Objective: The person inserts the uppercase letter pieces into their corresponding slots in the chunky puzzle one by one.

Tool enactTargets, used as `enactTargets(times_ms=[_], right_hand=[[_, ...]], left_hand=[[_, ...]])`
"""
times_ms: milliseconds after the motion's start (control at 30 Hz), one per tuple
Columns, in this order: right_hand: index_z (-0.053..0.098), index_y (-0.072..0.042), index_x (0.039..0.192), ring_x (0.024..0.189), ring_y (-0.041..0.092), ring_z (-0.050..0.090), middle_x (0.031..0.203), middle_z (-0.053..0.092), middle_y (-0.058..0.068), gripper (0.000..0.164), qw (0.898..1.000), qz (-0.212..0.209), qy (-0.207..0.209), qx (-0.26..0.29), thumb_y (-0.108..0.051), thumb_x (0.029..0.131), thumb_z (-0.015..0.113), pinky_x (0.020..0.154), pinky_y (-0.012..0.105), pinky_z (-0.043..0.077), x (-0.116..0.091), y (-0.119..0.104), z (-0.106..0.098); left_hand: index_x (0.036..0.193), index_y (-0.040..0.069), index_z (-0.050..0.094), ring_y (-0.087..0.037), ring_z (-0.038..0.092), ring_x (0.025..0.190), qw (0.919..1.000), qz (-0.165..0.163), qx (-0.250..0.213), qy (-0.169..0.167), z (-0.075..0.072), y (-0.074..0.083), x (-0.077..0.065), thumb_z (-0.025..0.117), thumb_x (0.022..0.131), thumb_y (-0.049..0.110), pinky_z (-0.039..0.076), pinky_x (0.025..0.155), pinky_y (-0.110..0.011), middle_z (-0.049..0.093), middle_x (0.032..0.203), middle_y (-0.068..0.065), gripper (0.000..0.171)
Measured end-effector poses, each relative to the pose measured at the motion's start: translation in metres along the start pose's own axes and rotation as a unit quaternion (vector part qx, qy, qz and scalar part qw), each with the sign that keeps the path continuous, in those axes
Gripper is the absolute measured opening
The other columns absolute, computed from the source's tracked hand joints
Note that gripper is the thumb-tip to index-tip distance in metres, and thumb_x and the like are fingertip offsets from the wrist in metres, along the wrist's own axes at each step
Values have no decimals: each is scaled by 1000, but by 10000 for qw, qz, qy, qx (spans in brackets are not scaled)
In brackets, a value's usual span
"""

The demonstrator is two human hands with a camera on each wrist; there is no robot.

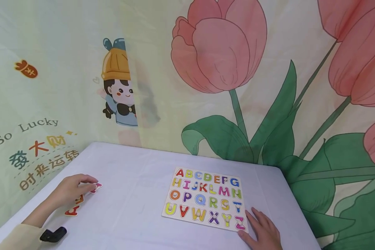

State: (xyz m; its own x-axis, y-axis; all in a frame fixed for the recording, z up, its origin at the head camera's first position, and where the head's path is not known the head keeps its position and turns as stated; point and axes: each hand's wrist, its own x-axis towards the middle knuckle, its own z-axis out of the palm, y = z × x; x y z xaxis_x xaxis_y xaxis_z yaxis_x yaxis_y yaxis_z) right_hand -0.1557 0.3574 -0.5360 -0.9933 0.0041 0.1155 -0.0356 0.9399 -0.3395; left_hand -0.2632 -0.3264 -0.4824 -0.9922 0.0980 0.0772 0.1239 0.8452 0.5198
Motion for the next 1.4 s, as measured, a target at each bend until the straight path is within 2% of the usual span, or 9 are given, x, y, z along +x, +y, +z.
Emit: enactTargets(times_ms=[100,233,500,667,800,933,1033,1200,1400], right_hand=[[55,-2,151,137,56,38,155,45,27,93,10000,-10,62,-6,-68,89,73,104,87,27,-1,1,1],[53,-2,153,138,57,36,157,43,28,94,9999,93,-91,35,-69,90,72,106,87,25,0,-2,-2],[51,-2,155,140,57,34,158,41,28,94,9996,164,-203,73,-67,90,73,107,87,23,1,-5,-4],[52,-3,155,140,57,35,159,42,27,94,9996,160,-209,60,-68,90,73,107,87,23,1,-5,-5],[50,-3,156,141,57,33,160,40,28,95,9993,208,-314,84,-69,91,71,108,86,23,2,-6,-6],[50,-3,156,141,58,34,159,41,28,95,9993,196,-307,86,-69,91,71,108,86,24,2,-5,-6],[51,-2,155,140,58,35,159,42,28,95,9995,156,-249,71,-69,91,71,107,86,25,1,-4,-5],[51,-3,155,140,58,33,159,41,27,96,9993,195,-285,120,-70,90,71,107,87,23,1,-3,-4],[49,-4,157,142,58,31,160,39,27,97,9985,298,-431,151,-70,90,71,109,86,22,3,-3,-5]], left_hand=[[112,23,80,-27,65,107,9999,77,89,-71,1,-7,2,82,95,29,56,83,-44,75,113,0,18],[110,25,80,-23,65,104,9998,69,58,-176,5,-14,4,83,94,27,56,90,-51,75,110,3,17],[109,24,81,-15,64,93,9990,363,39,-275,1,-13,7,82,94,20,54,78,-32,74,100,9,15],[109,22,81,-11,62,88,9976,634,46,-284,-2,-15,8,81,95,18,52,74,-29,74,99,10,15],[106,27,82,-12,65,91,9979,597,138,-225,-2,-13,9,82,94,20,55,80,-34,74,100,11,14],[103,29,81,-25,69,105,9985,507,222,12,1,-5,10,83,94,23,54,93,-55,75,106,7,12],[100,29,81,-35,67,113,9987,389,238,216,4,4,12,84,93,28,50,96,-64,75,110,1,8],[92,29,80,-38,65,110,9986,69,343,397,11,17,17,87,89,37,52,90,-61,75,112,-6,11],[89,25,78,-32,63,99,9986,-287,338,296,17,26,20,87,88,41,51,83,-54,74,105,-7,18]])
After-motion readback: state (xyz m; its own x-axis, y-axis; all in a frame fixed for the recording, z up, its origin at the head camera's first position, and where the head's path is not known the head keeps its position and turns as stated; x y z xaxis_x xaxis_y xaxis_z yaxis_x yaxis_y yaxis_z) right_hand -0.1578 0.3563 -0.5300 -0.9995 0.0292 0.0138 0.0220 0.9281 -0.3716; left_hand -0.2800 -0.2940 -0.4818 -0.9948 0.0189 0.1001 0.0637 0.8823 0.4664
